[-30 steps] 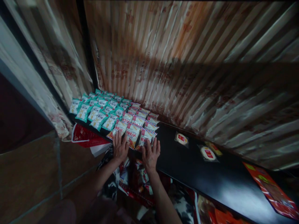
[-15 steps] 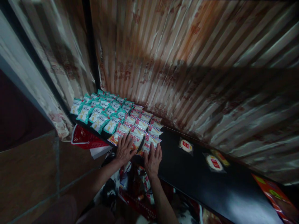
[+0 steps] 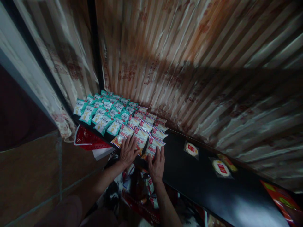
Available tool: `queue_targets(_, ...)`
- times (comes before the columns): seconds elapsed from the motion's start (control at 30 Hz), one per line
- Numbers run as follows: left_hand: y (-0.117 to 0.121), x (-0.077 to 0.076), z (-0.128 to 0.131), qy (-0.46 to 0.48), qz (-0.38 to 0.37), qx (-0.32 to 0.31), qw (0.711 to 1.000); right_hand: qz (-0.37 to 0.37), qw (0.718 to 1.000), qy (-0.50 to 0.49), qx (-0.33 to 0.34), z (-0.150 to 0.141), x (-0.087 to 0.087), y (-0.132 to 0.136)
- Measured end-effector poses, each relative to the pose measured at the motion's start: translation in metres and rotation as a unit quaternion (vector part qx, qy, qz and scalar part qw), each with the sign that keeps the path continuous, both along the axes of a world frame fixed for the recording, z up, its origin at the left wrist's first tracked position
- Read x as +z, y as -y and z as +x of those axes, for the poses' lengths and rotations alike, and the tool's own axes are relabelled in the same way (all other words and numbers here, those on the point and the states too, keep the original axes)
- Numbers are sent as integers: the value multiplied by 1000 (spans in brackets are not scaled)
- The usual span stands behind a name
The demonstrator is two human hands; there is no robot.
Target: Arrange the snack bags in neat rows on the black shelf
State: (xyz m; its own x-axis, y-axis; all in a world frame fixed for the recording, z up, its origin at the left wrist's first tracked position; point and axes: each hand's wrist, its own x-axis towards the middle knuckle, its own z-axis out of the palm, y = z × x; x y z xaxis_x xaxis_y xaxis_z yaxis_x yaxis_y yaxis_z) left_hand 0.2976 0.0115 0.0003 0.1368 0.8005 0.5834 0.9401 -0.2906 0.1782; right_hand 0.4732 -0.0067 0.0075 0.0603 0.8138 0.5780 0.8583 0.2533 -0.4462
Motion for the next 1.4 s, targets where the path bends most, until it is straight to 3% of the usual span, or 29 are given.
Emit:
queue_targets(0.17, 2, -1, -7, 11, 17, 2, 1000, -20, 1000, -21, -6, -1, 1, 2)
queue_targets(0.4, -13, -1, -32, 106, 43, 141, 983, -24, 999, -23, -12, -2, 2, 2)
queue_targets(0.6, -19, -3, -38, 100, 10, 138, 985, -13, 1000, -22, -14, -2, 2, 1)
queue_targets(0.83, -25, -10, -36, 159, 34, 135, 977, -20, 999, -21, -19, -1, 0, 0)
queue_targets(1.4, -37, 4, -23, 211, 37, 133, 968, -25, 999, -24, -31, -3, 2, 0)
